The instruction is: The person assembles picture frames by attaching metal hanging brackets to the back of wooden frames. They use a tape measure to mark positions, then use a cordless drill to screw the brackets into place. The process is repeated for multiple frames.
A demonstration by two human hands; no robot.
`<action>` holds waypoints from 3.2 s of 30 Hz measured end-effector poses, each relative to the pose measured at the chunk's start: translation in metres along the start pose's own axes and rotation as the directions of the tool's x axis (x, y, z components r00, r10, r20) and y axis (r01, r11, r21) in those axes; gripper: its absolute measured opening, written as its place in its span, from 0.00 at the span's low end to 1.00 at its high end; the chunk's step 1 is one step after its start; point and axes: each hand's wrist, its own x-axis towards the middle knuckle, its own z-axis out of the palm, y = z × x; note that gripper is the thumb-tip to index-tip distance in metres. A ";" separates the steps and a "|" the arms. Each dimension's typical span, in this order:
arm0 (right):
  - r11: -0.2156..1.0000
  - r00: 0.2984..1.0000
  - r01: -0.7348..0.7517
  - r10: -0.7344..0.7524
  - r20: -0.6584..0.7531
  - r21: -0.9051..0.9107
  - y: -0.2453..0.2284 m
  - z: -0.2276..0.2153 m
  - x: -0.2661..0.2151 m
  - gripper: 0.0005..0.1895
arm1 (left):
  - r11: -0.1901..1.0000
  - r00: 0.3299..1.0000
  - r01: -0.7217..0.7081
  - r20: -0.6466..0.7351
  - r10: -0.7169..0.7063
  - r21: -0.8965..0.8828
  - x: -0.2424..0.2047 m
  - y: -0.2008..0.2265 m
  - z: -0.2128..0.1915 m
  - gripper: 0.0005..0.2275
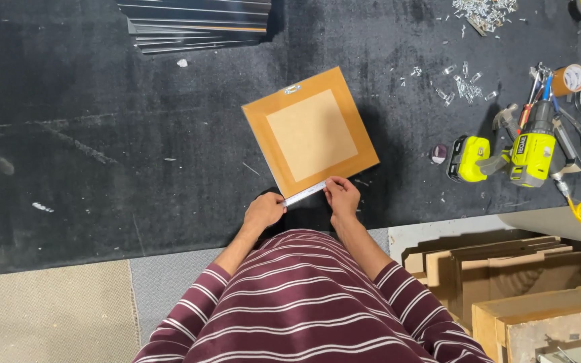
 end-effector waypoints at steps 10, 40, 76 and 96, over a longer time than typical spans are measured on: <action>0.999 0.997 0.022 -0.020 -0.069 0.042 0.005 -0.004 0.009 0.09 | 0.999 0.999 0.046 -0.016 -0.046 0.016 0.004 -0.001 0.005 0.17; 0.973 0.994 -0.090 0.077 -0.073 -0.211 -0.006 -0.040 -0.005 0.06 | 0.989 0.998 -0.022 -0.051 0.030 0.147 -0.006 -0.004 0.023 0.17; 0.703 0.744 0.574 -0.662 -0.090 -0.420 -0.140 -0.131 0.219 0.12 | 0.986 0.987 -0.159 -0.013 0.159 -0.052 0.028 0.189 0.106 0.11; 0.675 0.488 0.471 -0.736 -0.470 -0.568 -0.193 -0.138 0.350 0.34 | 0.604 0.839 -0.342 -0.055 0.541 0.720 0.191 0.313 0.090 0.07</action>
